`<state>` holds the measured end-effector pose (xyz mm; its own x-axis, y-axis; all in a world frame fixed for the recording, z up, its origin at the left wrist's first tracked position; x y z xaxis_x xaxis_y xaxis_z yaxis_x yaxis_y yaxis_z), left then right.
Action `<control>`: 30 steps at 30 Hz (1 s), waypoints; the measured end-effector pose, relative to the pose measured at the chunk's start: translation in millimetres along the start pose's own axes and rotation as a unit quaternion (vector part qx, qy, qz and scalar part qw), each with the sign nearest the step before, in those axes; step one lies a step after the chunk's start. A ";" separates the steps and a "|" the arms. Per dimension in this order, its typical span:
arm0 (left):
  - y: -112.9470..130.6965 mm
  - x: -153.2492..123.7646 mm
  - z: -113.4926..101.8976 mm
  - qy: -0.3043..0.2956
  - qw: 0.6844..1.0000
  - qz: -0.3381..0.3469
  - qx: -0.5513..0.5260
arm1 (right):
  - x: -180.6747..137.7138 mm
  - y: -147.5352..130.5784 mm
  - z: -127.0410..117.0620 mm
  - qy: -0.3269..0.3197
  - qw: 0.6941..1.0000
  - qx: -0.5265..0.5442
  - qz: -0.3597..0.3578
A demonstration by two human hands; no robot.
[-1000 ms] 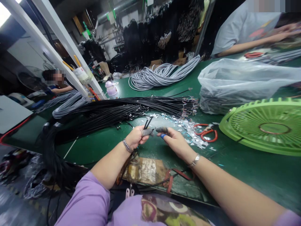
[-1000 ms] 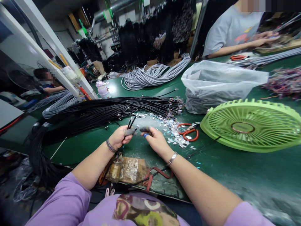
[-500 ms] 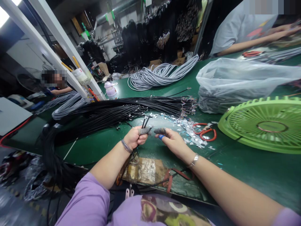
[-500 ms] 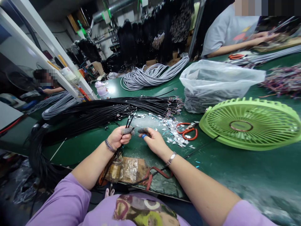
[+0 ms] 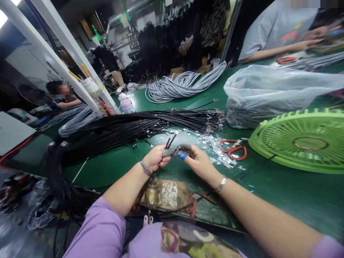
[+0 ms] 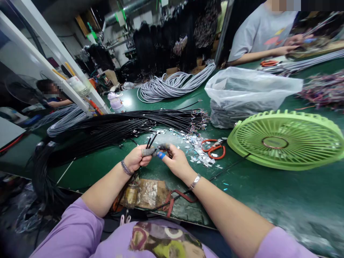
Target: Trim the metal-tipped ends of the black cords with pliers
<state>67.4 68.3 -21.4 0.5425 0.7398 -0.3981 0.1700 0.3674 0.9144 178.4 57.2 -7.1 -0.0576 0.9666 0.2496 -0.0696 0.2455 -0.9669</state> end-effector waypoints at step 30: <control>10.3 -4.0 -0.6 0.022 0.983 0.070 0.167 | -6.2 22.8 5.5 -0.042 0.954 0.175 0.240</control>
<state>66.5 69.5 -10.4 0.5450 0.7964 -0.2622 0.3602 0.0599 0.9309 171.7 56.4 -30.4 -0.2457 0.9484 -0.2005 -0.3427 -0.2784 -0.8972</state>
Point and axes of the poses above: each hand's wrist, its own x-axis towards the middle knuckle, its own z-axis out of the palm, y = z × x, the point moved 9 cm from there along x, towards the middle knuckle, and after that the axes turned 8 degrees about x, right-handed, at the moved point
